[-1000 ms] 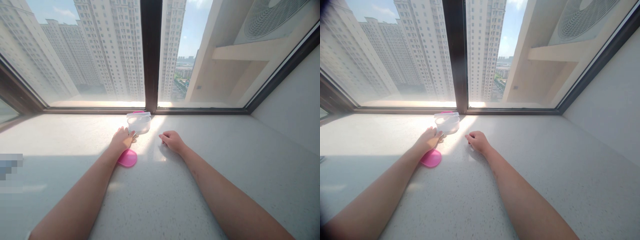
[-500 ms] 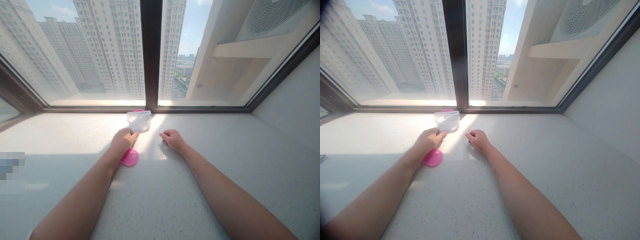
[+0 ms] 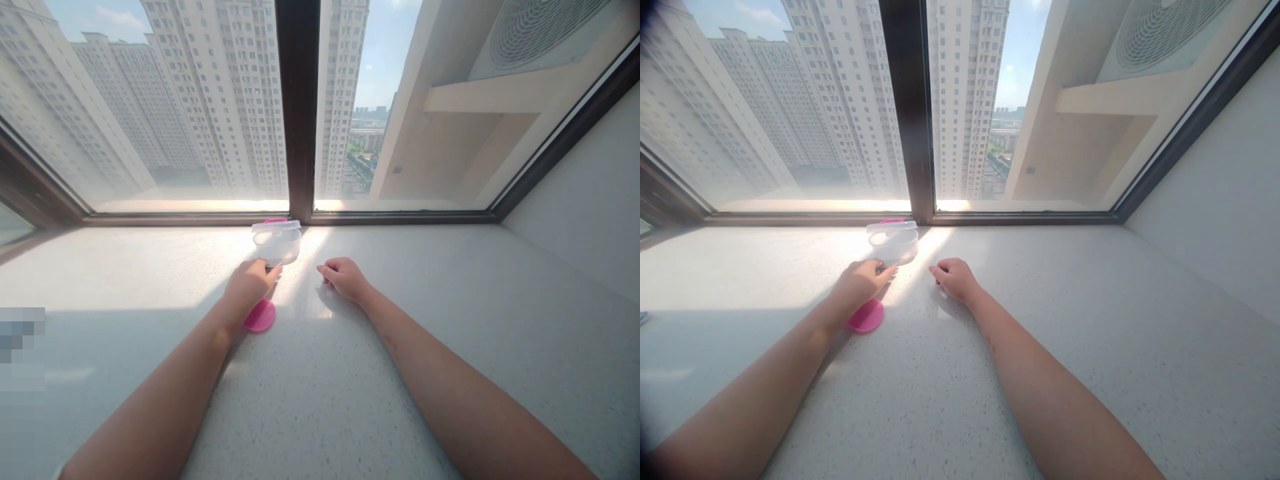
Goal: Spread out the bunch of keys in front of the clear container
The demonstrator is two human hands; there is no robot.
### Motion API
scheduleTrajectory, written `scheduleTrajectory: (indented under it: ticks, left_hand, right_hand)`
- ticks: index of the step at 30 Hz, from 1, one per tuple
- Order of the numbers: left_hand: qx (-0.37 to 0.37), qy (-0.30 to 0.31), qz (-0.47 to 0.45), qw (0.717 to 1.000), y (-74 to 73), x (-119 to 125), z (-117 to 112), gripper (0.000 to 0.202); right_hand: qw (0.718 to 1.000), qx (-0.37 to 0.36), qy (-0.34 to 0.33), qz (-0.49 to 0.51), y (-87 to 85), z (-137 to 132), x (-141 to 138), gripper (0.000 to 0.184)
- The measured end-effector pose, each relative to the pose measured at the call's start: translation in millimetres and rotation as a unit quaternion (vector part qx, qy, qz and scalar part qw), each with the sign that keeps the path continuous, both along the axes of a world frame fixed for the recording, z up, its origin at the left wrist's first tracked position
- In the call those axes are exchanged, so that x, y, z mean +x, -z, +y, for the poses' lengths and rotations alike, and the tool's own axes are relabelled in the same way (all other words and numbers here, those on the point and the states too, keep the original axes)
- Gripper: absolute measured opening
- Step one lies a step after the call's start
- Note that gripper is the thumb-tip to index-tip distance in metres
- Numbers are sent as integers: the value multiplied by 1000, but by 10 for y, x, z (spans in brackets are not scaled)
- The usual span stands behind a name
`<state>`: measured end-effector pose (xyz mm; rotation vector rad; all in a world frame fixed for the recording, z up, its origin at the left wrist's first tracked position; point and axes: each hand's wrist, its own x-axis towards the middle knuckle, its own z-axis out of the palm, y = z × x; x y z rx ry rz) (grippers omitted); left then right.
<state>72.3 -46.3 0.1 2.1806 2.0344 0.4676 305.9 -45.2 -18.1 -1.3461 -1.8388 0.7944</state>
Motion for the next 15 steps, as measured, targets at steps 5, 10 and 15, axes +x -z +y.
scheduleTrajectory:
  ticks: [5, 10, 15]
  left_hand:
    - [-3, 13, 16, 1000, 18, 65, -21, 41]
    - [-1, 35, 25, 999, 27, 149, -43, 39]
    - [-11, 63, 14, 998, -24, 259, -118, 33]
  right_hand:
    - [1000, 4, 0, -6, 0, 3, -3, 37]
    - [1000, -1, -1, 1, -7, -4, -5, 36]
    - [1000, -4, 0, 0, -10, -6, -7, 37]
